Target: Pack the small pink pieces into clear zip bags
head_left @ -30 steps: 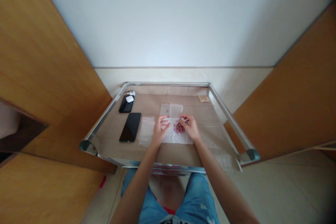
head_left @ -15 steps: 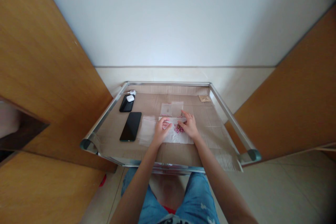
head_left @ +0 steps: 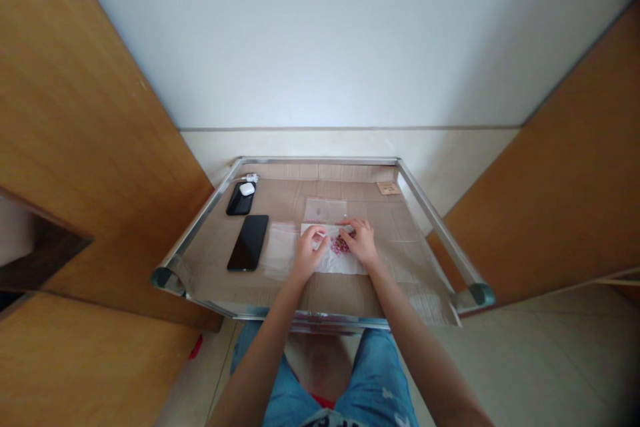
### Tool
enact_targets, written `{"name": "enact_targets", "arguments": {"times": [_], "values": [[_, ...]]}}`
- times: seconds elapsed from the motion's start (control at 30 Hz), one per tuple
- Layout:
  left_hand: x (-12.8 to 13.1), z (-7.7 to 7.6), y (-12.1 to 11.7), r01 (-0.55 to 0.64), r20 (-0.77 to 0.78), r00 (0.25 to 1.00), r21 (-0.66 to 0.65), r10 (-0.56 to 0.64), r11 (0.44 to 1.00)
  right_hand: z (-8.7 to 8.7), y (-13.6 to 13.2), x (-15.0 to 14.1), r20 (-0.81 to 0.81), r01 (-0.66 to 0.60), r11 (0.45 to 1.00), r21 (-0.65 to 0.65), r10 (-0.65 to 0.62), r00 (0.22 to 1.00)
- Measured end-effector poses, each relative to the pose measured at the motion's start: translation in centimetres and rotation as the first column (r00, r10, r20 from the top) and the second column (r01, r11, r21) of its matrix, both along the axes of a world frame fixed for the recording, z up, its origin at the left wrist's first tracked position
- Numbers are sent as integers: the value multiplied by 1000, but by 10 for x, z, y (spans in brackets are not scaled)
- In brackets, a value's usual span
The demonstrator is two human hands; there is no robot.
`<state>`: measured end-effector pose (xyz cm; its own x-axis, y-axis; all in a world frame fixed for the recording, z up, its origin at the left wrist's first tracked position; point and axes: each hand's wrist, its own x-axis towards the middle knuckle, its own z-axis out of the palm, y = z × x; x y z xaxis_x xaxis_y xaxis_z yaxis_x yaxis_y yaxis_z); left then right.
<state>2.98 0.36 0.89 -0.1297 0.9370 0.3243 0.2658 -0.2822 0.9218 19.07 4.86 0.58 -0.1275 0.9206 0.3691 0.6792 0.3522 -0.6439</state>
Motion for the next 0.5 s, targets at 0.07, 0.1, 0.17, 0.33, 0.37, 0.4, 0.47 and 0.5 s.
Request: {"name": "enact_targets", "arguments": {"times": [0.07, 0.1, 0.17, 0.33, 0.37, 0.4, 0.47, 0.5], "values": [[2, 6, -6, 2, -75, 997, 74, 3, 997, 0, 1, 0, -17, 0, 1000, -8, 0, 1000], [2, 10, -9, 2, -128, 992, 100, 11, 995, 0, 2, 1, -28, 1, 1000, -12, -1, 1000], [-3, 17, -16, -58, -238, 967, 144, 91, 988, 0, 2, 1, -52, 2, 1000, -17, -3, 999], [-34, 30, -31, -483, -466, 731, 163, 499, 860, 1, 2, 1, -84, 1, 1000, -30, -3, 996], [-41, 30, -33, -547, -516, 670, 142, 534, 825, 1, 2, 1, -83, 0, 999, -34, -3, 997], [-46, 30, -35, -586, -566, 620, 127, 543, 801, 2, 1, 1, -80, 1, 999, -38, -4, 997], [-53, 27, -36, -621, -647, 551, 104, 527, 777, 3, 1, 1, -78, 1, 999, -40, -4, 997], [-55, 24, -36, -625, -677, 532, 92, 509, 775, 3, 1, 2, -77, 1, 999, -40, -4, 997]]}}
